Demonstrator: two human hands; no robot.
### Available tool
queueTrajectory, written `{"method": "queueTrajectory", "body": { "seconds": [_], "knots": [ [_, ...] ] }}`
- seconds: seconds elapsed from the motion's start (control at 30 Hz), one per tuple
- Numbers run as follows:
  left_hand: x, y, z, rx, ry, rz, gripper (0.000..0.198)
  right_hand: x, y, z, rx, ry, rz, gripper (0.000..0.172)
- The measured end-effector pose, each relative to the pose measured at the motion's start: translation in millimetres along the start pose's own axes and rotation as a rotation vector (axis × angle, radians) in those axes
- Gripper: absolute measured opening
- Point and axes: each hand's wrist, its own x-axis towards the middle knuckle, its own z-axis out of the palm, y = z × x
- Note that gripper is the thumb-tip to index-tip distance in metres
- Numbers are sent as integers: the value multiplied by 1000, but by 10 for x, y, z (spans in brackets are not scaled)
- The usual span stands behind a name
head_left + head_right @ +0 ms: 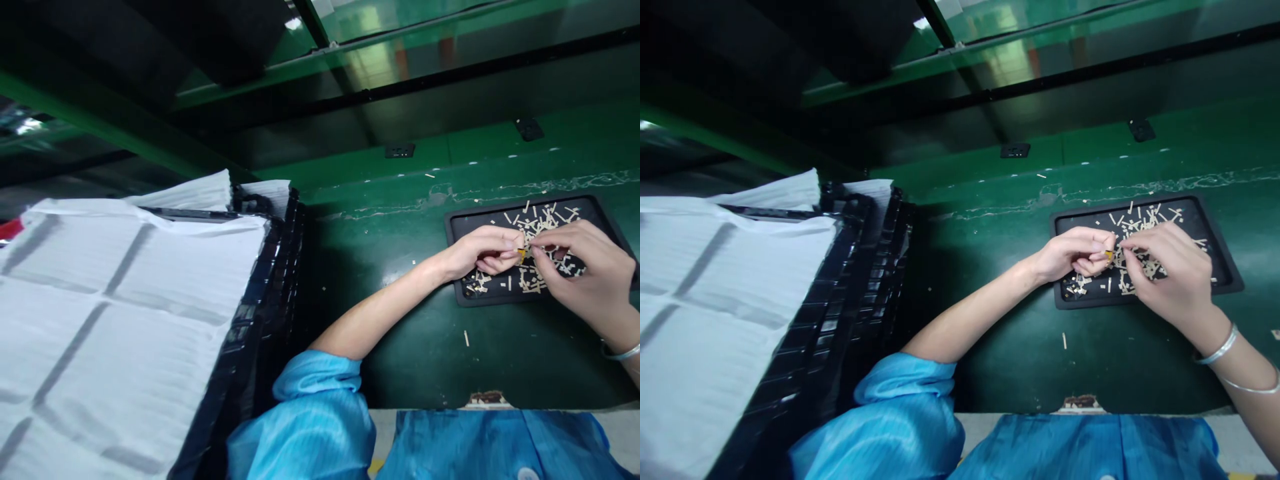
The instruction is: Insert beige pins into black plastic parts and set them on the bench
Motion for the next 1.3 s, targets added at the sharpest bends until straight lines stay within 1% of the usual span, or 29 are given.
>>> {"method": "queueTrajectory", "body": {
  "seconds": [0.17,0.33,0.43,0.5,0.6,0.73,0.83,0.9,0.97,1.03,1.07,1.13,1.3],
  "knots": [
    [-4,11,-27,-60,-57,-64,22,-11,-53,-30,-7,-19,-70,21],
    [-1,-7,-32,-43,-59,-85,26,-8,-74,-45,-10,19,-178,28],
    [-1,-8,-33,-56,-61,-74,27,1,-82,-50,-2,14,-200,27],
    [0,1,-36,-73,-58,-59,27,8,-77,-52,-9,25,-189,25],
    [2,23,-39,-98,-48,-39,26,17,-41,-46,-60,31,-117,18],
    [3,41,-37,-125,-46,-10,25,19,45,-21,-126,-9,-27,22],
    [5,36,-38,-121,-42,-25,24,4,85,-5,-144,-33,-12,16],
    [7,26,-41,-116,-48,-36,24,-10,87,-3,-140,-44,-36,18],
    [11,15,-44,-114,-56,-28,24,-19,76,-9,-135,-69,-64,12],
    [14,9,-44,-107,-56,-21,24,-18,59,-20,-153,-76,-82,16],
    [14,8,-42,-101,-53,-21,25,-12,50,-26,-164,-67,-90,17],
    [15,9,-35,-86,-49,-27,26,5,30,-41,-160,-37,-109,14],
    [16,11,-18,-55,-35,-42,26,29,-25,-80,-75,1,-233,22]
  ]
}}
